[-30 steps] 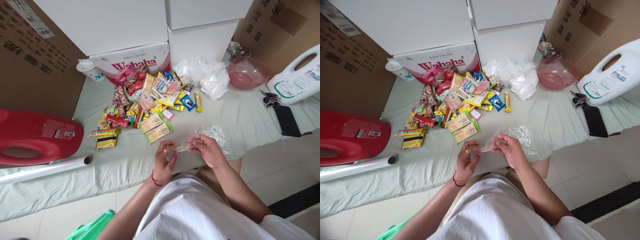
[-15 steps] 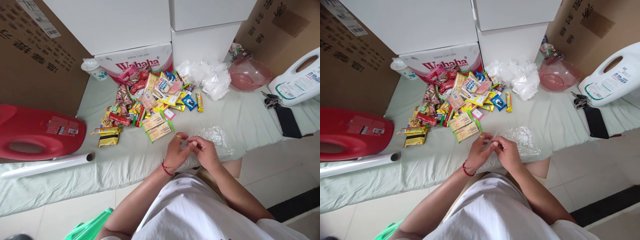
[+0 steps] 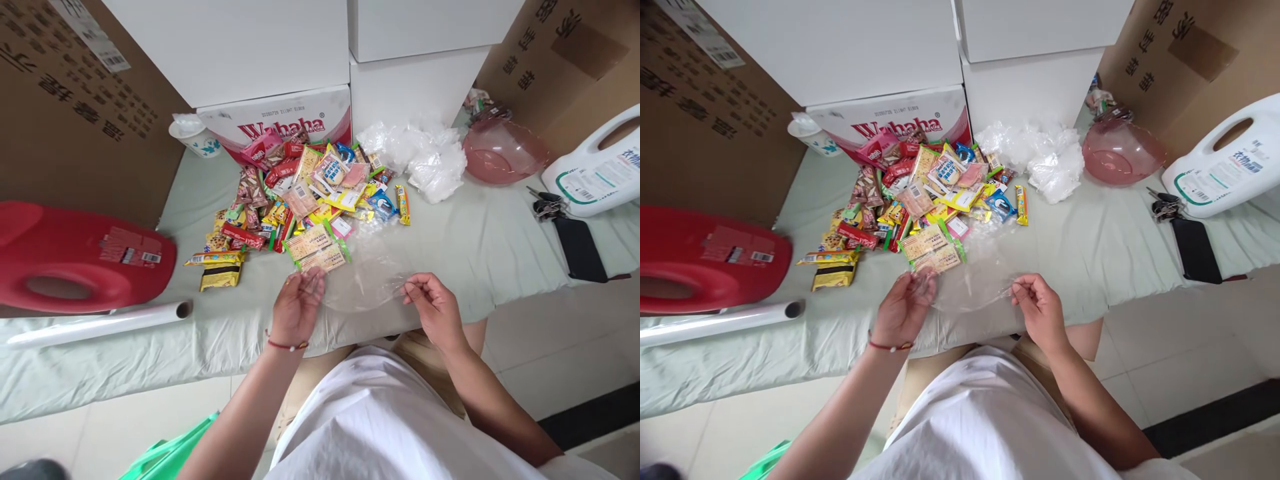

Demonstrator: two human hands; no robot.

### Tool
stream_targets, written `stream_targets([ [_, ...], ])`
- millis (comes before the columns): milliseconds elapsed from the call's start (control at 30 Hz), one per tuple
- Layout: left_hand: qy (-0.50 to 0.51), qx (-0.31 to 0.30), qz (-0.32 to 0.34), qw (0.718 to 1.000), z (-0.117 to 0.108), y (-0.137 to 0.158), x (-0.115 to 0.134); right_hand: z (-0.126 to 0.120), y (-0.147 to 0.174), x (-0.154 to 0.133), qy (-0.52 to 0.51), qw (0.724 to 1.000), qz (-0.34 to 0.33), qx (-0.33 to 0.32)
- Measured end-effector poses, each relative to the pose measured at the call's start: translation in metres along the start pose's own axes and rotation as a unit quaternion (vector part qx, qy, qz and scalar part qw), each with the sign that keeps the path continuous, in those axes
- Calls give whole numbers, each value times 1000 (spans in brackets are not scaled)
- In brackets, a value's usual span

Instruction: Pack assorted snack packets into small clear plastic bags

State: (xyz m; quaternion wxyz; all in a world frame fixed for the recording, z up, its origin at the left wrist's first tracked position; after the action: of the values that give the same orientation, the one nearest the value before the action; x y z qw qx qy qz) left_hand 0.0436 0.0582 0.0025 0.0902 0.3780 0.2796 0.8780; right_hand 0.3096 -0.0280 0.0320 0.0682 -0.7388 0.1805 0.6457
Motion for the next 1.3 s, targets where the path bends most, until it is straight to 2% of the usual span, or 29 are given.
stream_targets([
  [100, -39, 23, 0, 999, -41, 28, 10, -16, 12, 14, 27, 999, 32, 9],
  [167, -147, 45, -18, 988, -69, 54, 13, -26, 21, 25, 40, 997, 59, 12],
  [233, -292, 60, -2, 955, -88, 82, 22, -37, 26, 34, 54, 995, 81, 18],
  [267, -358, 73, 44, 930, -91, 94, 32, -41, 28, 36, 63, 994, 87, 21],
  [333, -440, 110, 202, 868, -84, 120, 57, -46, 27, 37, 88, 992, 87, 24],
  [367, -453, 115, 293, 834, -73, 132, 67, -46, 26, 35, 100, 991, 81, 24],
  [400, -451, 94, 374, 805, -57, 143, 73, -45, 24, 32, 111, 991, 74, 21],
  [433, -447, 37, 432, 783, -37, 149, 72, -43, 22, 28, 121, 990, 67, 15],
  [467, -446, -60, 460, 766, -14, 150, 65, -40, 20, 23, 131, 990, 60, 7],
  [500, -444, -177, 458, 750, 10, 147, 51, -37, 18, 19, 141, 989, 54, -1],
  [533, -466, -303, 417, 719, 32, 139, 31, -34, 18, 14, 153, 987, 48, -10],
  [567, -488, -365, 379, 697, 48, 126, 13, -33, 18, 11, 166, 985, 42, -16],
  [600, -496, -366, 371, 694, 59, 108, 1, -34, 20, 8, 179, 983, 38, -18],
  [667, -521, -303, 384, 700, 68, 66, -15, -44, 28, 10, 202, 979, 37, -3],
  [767, -578, -218, 381, 688, 61, 19, -32, -77, 47, 28, 229, 970, 68, 34],
  [867, -615, -205, 375, 663, 47, 9, -42, -109, 60, 45, 257, 960, 106, 27],
  [933, -630, -223, 380, 639, 42, 15, -48, -116, 56, 37, 287, 954, 69, 42],
  [967, -641, -230, 386, 622, 41, 20, -51, -113, 49, 27, 309, 949, 28, 59],
  [1033, -678, -233, 396, 574, 40, 28, -57, -93, 29, 3, 355, 929, -70, 76],
  [1133, -742, -227, 403, 485, 38, 39, -65, -42, -13, -13, 387, 908, -161, 16],
  [1167, -757, -230, 404, 458, 36, 42, -67, -30, -27, -11, 384, 909, -162, 9],
  [1233, -771, -246, 412, 420, 28, 50, -68, -21, -54, 3, 367, 924, -108, 14],
  [1300, -771, -253, 423, 404, 18, 56, -66, -28, -73, 22, 337, 940, -36, 25],
])
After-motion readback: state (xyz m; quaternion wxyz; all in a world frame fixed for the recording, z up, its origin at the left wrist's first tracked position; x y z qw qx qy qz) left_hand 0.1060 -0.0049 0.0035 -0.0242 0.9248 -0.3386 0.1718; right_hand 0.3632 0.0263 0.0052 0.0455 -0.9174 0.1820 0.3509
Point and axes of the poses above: each hand's wrist, its own y-axis away from the middle knuckle, its own z-axis out of the palm, x = y × z, the point moved 5 cm from there along -y, towards the middle knuckle, and after that the axes turned 2 degrees about y, right-handed, at the moved point
